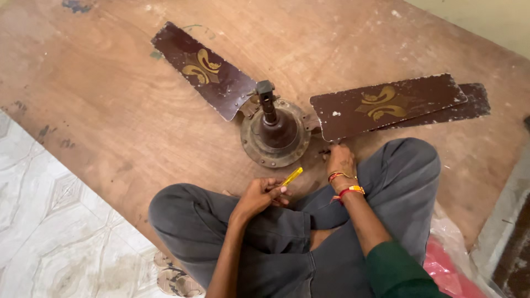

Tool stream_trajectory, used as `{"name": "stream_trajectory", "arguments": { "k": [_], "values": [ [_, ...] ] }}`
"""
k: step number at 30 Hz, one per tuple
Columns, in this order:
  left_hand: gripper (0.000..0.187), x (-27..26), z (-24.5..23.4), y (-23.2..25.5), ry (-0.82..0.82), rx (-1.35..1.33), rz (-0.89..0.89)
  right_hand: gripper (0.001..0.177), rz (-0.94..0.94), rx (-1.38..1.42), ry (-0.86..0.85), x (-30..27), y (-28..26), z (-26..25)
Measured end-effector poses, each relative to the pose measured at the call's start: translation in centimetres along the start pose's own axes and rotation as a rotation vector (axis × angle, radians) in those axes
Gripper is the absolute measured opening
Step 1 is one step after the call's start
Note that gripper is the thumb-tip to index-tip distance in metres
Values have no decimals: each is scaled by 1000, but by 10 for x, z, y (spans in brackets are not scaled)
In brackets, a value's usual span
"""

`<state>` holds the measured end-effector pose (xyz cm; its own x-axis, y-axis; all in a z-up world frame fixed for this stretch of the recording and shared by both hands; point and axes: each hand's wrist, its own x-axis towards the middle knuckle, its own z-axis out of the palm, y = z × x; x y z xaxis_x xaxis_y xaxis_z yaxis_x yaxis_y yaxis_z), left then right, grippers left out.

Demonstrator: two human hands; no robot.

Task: The person sits on the floor and uses a yellow screwdriver to tighten screws on the central hub of a ceiling fan. They adjust the fan blades and continue securing the hub components.

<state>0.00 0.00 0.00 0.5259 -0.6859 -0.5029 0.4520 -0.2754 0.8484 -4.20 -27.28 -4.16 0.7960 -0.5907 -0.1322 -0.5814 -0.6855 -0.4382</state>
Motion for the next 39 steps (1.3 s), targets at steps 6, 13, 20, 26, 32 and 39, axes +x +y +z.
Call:
{"name": "stream_trajectory", "arguments": {
  "k": [6, 13, 20, 26, 32, 39],
  "values": [
    [40, 3, -1, -5, -17, -17, 8, 13, -79, -262, 123, 21, 23, 36],
    [32, 15, -5, -22, -58, -24, 25, 20, -30, -142, -61, 5, 9, 11],
    [31, -3, 2, 4, 210, 69, -31, 18, -224, 521, -312, -80, -38, -19],
    [29, -12, 14, 26, 265, -71, 106, 12, -125, 898, -442, -95, -71, -31],
    [29, -16, 12, 37, 246, -70, -41, 12, -274, 878, -359, -94, -73, -47],
    [25, -20, 6, 50, 179, -181, -168, 15, -330, 896, -357, -90, -75, -54]
  ]
}}
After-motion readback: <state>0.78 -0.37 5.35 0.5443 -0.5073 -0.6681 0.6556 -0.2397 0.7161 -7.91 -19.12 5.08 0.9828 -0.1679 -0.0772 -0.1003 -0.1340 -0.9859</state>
